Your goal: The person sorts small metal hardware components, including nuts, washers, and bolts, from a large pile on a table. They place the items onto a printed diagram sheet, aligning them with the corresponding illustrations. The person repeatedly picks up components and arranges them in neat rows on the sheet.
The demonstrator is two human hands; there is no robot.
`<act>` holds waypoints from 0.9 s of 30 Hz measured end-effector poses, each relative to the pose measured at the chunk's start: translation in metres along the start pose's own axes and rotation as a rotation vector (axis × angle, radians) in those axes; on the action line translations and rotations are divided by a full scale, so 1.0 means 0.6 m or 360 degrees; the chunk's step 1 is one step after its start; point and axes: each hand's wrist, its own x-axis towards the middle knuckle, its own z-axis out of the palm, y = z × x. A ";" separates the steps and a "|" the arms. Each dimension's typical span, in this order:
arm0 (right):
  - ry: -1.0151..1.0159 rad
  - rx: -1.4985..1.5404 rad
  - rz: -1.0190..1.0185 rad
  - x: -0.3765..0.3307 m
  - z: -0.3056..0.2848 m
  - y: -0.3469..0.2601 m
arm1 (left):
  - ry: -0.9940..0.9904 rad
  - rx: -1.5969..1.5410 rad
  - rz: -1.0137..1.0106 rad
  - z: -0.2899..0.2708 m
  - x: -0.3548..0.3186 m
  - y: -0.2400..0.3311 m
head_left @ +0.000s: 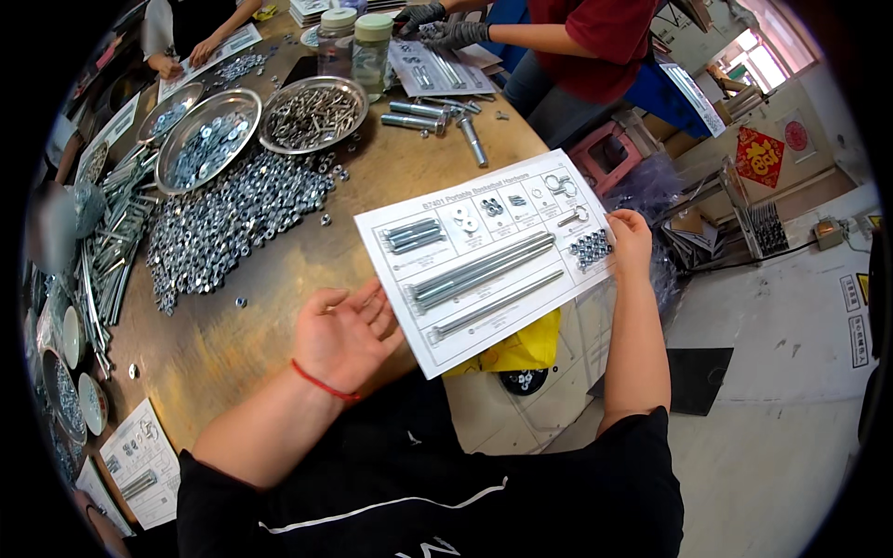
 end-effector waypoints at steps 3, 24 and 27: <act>0.0035 -0.0049 -0.0042 0.070 -0.025 0.017 | 0.0068 -0.0052 -0.0001 0.029 0.072 -0.035; -0.0167 -0.0884 -0.0434 0.212 -0.076 0.128 | 0.0076 0.0213 0.0212 -0.013 0.055 -0.047; -0.0187 -0.0755 -0.0674 0.194 0.031 0.047 | 0.0183 0.0505 0.0754 -0.085 -0.065 0.015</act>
